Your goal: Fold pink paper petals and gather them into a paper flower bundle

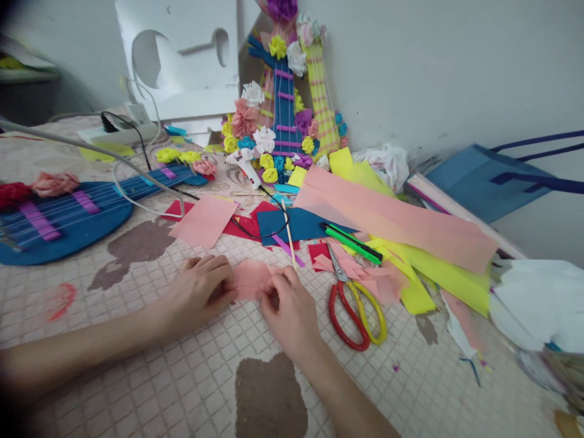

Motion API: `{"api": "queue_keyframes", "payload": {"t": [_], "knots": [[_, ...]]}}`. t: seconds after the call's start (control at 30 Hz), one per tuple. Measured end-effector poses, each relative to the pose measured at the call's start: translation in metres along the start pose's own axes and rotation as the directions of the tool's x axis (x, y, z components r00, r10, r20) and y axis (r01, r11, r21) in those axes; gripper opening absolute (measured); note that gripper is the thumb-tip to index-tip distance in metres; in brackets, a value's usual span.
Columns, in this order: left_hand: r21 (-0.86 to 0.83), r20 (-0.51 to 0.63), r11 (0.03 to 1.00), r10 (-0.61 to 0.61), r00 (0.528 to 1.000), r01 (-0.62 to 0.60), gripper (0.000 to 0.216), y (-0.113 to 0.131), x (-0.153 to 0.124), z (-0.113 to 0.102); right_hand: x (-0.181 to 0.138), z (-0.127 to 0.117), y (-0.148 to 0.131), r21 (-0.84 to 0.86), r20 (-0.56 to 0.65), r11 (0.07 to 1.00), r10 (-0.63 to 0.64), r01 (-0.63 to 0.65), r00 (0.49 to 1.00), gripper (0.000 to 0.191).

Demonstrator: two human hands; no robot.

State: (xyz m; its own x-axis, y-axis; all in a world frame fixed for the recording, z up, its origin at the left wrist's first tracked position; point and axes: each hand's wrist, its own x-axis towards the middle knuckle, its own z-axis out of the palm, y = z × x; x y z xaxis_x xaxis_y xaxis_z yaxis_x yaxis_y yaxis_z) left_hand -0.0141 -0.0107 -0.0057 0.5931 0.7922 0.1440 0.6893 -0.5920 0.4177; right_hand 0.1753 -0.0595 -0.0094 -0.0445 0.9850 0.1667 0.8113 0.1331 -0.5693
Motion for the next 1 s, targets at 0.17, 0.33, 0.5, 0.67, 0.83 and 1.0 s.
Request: {"api": "queue_keyframes", "payload": {"t": [0.17,0.33,0.5,0.67,0.83,1.0], "knots": [[-0.152,0.027,0.988,-0.006,1.0,0.01,0.011,-0.003,-0.001,-0.004,0.0,-0.005,0.0,0.09,0.043,0.996,-0.025,0.021,0.999,0.01],[-0.204,0.085,0.978,-0.012,0.996,0.029,0.017,-0.004,0.001,-0.008,0.0,-0.006,-0.001,0.058,0.062,0.997,-0.055,0.051,0.997,0.014],[-0.081,0.045,0.996,-0.035,0.998,0.038,0.016,0.002,0.003,-0.005,0.001,0.004,-0.005,-0.116,-0.001,0.993,-0.004,0.003,1.0,0.007],[-0.052,0.007,0.998,-0.046,0.999,0.046,0.005,0.002,0.0,-0.001,-0.001,0.006,-0.002,-0.089,-0.007,0.996,-0.005,0.005,1.0,0.003],[-0.187,0.018,0.982,-0.027,0.999,0.03,0.012,-0.004,-0.005,-0.002,-0.004,0.002,0.004,0.015,-0.014,0.998,-0.057,0.057,0.998,0.01],[-0.228,0.031,0.973,-0.014,0.999,0.02,0.019,-0.004,-0.004,-0.006,-0.003,0.0,0.001,-0.03,0.004,0.996,-0.086,0.086,0.996,0.016]]}}
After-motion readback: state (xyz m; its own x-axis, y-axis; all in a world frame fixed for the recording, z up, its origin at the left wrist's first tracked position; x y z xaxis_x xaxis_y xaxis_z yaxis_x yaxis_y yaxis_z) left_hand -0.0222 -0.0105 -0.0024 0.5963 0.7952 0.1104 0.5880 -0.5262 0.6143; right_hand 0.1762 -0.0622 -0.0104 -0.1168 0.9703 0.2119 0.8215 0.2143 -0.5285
